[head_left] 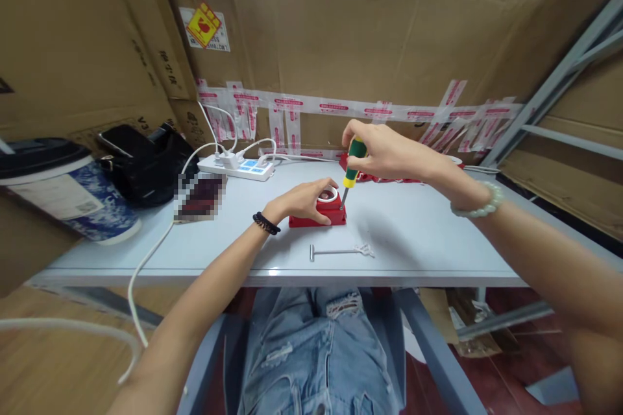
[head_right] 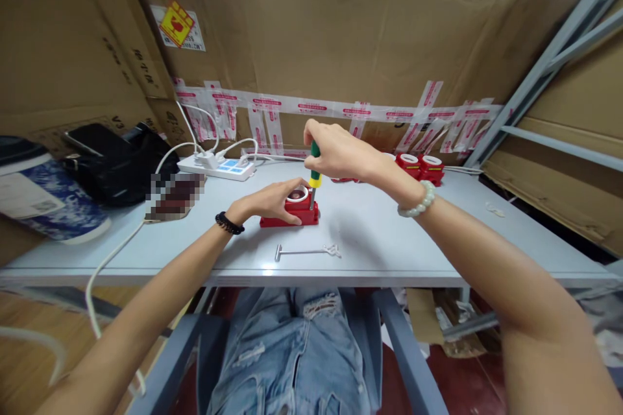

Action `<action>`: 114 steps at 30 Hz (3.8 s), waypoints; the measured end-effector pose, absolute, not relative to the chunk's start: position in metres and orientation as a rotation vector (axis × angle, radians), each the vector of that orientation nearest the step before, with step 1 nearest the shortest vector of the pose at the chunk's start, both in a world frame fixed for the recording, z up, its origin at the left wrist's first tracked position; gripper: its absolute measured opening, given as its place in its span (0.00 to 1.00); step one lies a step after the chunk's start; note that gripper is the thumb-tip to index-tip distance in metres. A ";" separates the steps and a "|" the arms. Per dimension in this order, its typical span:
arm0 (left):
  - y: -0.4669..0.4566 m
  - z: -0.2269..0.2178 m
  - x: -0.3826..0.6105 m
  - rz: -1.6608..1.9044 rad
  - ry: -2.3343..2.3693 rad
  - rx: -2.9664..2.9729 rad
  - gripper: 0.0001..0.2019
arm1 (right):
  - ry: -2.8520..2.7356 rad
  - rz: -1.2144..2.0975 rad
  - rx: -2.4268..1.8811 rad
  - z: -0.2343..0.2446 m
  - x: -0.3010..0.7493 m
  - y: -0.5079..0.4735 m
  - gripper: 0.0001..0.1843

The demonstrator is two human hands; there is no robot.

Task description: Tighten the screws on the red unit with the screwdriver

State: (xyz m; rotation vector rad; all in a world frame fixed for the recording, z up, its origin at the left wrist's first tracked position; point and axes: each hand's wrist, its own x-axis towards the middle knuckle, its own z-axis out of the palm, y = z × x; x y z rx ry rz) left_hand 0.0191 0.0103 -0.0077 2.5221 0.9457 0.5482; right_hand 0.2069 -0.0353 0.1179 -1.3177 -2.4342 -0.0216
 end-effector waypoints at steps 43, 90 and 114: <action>0.010 -0.005 0.020 0.464 0.995 2.553 0.35 | -2.392 0.163 -1.341 0.115 0.207 -0.041 0.16; 0.006 -0.003 0.021 0.443 1.060 2.645 0.37 | -2.178 0.049 -1.263 0.120 0.214 -0.047 0.15; -0.018 0.013 0.027 0.657 1.010 2.754 0.19 | -2.068 -0.034 -1.292 0.117 0.226 -0.038 0.16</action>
